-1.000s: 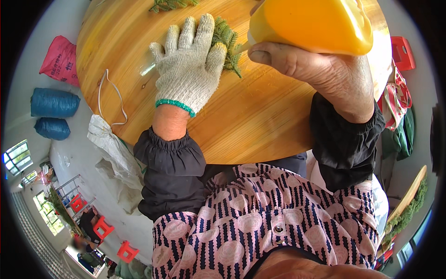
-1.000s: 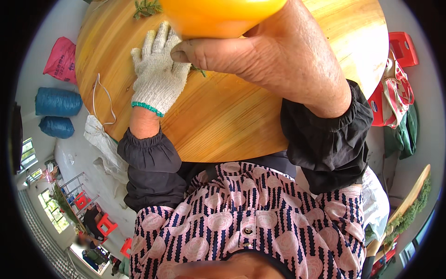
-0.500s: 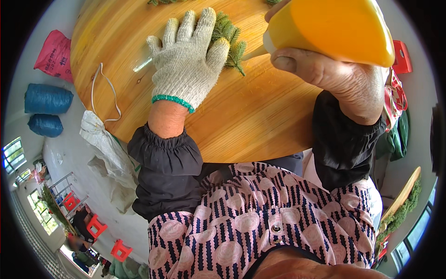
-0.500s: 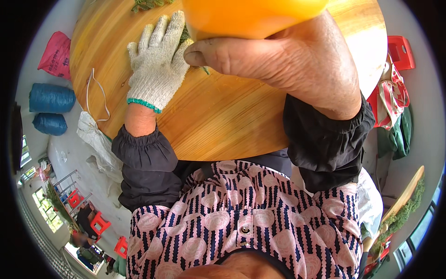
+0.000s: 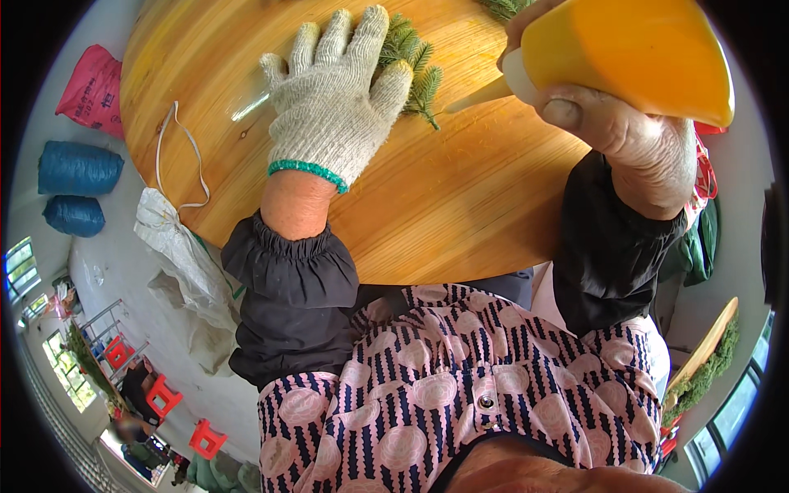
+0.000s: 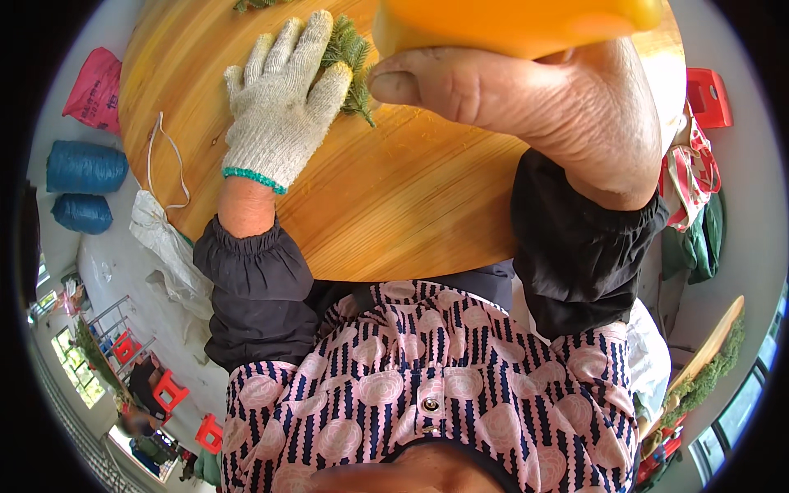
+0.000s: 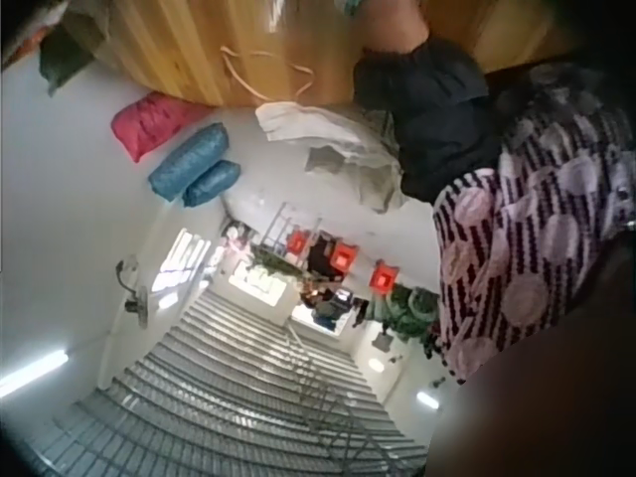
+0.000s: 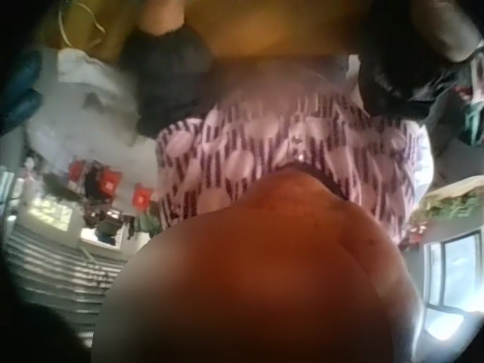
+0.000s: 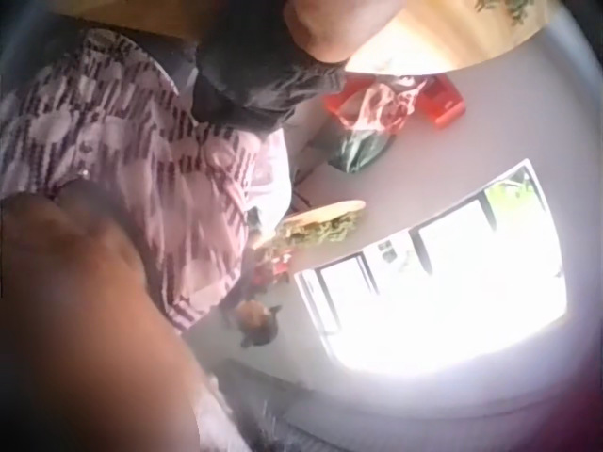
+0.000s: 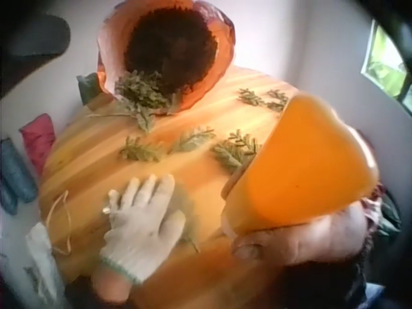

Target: Applying glue to the stems of plastic leaves using a squeeze bottle for assembly.

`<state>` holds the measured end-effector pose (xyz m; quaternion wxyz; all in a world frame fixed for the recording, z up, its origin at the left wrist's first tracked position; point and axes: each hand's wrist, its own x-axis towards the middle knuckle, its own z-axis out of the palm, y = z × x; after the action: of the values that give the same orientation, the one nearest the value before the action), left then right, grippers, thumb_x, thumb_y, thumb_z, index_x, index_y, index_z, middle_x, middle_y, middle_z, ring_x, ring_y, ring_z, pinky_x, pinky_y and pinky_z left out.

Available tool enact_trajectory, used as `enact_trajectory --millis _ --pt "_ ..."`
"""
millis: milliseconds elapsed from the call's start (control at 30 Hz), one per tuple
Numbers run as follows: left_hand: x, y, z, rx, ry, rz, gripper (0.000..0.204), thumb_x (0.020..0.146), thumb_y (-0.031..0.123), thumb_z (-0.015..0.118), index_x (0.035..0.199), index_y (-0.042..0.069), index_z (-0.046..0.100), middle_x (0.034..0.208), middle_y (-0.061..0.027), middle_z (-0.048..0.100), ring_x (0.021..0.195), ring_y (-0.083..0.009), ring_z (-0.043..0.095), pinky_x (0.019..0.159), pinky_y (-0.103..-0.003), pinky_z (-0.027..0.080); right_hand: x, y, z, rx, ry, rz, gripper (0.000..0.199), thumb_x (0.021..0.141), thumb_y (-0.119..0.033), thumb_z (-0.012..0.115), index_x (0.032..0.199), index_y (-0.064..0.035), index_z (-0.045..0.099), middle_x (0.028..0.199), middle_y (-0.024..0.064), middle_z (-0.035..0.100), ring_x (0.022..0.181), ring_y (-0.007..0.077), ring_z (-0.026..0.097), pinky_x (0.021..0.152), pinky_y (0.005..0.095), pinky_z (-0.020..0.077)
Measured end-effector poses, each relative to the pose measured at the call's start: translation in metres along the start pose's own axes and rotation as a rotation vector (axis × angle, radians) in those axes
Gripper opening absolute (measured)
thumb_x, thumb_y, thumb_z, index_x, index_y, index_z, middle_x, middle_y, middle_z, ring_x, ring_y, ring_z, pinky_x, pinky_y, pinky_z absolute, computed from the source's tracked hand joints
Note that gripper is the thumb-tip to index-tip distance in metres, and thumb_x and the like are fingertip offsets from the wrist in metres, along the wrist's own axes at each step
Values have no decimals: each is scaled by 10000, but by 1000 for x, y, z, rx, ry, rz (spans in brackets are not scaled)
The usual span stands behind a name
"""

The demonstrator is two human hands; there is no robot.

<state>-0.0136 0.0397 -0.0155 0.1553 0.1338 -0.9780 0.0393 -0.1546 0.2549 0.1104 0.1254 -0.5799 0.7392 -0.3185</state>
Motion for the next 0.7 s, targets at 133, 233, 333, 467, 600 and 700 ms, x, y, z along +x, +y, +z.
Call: enact_trajectory --millis 133,233,333,467,600,700 --pt "3 14 -17 -138 -101 -93 678 970 453 509 1556 120 431 1568 -205 457 1450 -430 380 1224 -605 172 -7 31 5 289 53 -102 401 771 -150 890 1105 1 726 1072 122 740 969 250 700 866 348 567" --pt "1 12 -18 -108 -107 -95 670 974 445 500 1551 113 436 1561 -203 467 1446 -430 384 1221 -605 182 2 52 29 211 201 -324 378 778 -142 885 1096 -10 728 1056 114 740 962 241 697 864 352 567" --pt "-1 11 -17 -92 -104 -87 672 976 447 492 1553 107 432 1566 -202 461 1446 -429 384 1222 -601 178 0 32 25 73 239 -384 360 781 -147 886 1079 -17 732 1035 116 740 952 233 699 856 353 570" --pt "8 16 -21 -157 -141 -98 676 980 449 484 1559 107 425 1577 -200 448 1451 -428 377 1226 -595 168 -1 20 8 65 99 -203 364 754 -144 906 1044 0 741 1017 136 745 931 229 715 826 348 581" --pt "4 15 -20 -125 -149 -125 679 978 454 487 1560 110 425 1577 -200 447 1453 -427 375 1226 -593 168 -5 -2 7 105 255 -159 371 734 -116 909 1028 32 738 1027 141 752 922 230 724 810 346 585" --pt "4 13 -19 -142 -138 -85 684 974 462 494 1559 113 427 1574 -199 452 1448 -428 381 1224 -594 172 -7 -3 -10 266 46 -72 382 716 -92 911 1019 57 732 1041 143 755 935 227 722 812 348 584"
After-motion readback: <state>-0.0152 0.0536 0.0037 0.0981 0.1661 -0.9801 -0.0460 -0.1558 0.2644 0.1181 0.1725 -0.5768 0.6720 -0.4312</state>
